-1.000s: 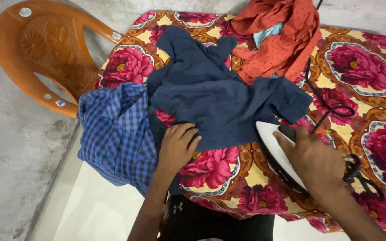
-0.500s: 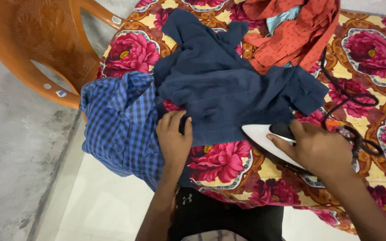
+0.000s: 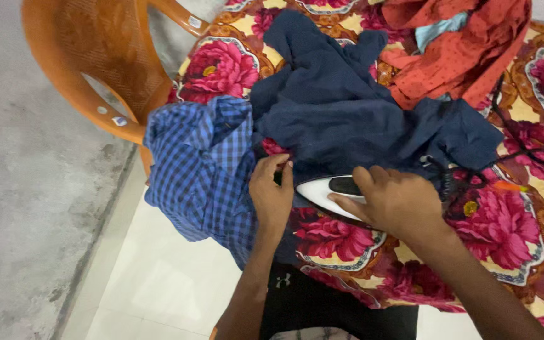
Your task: The person plugs in an iron and irons a dark blue shirt on a floral-patterned table. They smooth the fabric, move the iron back and forth over the sleeves and body, and reposition the shirt to iron different sections.
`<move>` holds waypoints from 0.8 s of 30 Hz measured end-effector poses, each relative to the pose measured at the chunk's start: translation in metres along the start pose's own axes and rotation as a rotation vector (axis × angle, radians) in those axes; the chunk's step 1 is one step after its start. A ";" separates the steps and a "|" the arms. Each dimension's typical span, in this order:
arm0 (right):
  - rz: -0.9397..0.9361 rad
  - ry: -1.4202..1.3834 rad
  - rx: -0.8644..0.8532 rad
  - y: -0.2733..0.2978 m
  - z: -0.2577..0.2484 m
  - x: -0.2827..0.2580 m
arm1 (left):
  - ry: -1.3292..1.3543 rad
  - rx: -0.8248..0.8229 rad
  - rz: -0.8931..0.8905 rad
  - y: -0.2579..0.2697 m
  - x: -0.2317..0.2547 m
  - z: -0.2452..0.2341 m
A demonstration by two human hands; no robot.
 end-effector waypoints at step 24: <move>0.064 -0.009 0.056 0.036 -0.006 0.029 | -0.203 -0.138 0.475 0.013 0.039 0.002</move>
Point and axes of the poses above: each hand's wrist, its own y-axis away from the middle knuckle, its own z-axis out of the palm, x = y × z, the point moved 4 cm from there along -y, towards the middle knuckle, and after that the axes turned 6 degrees about -z, right-handed, at the moved point
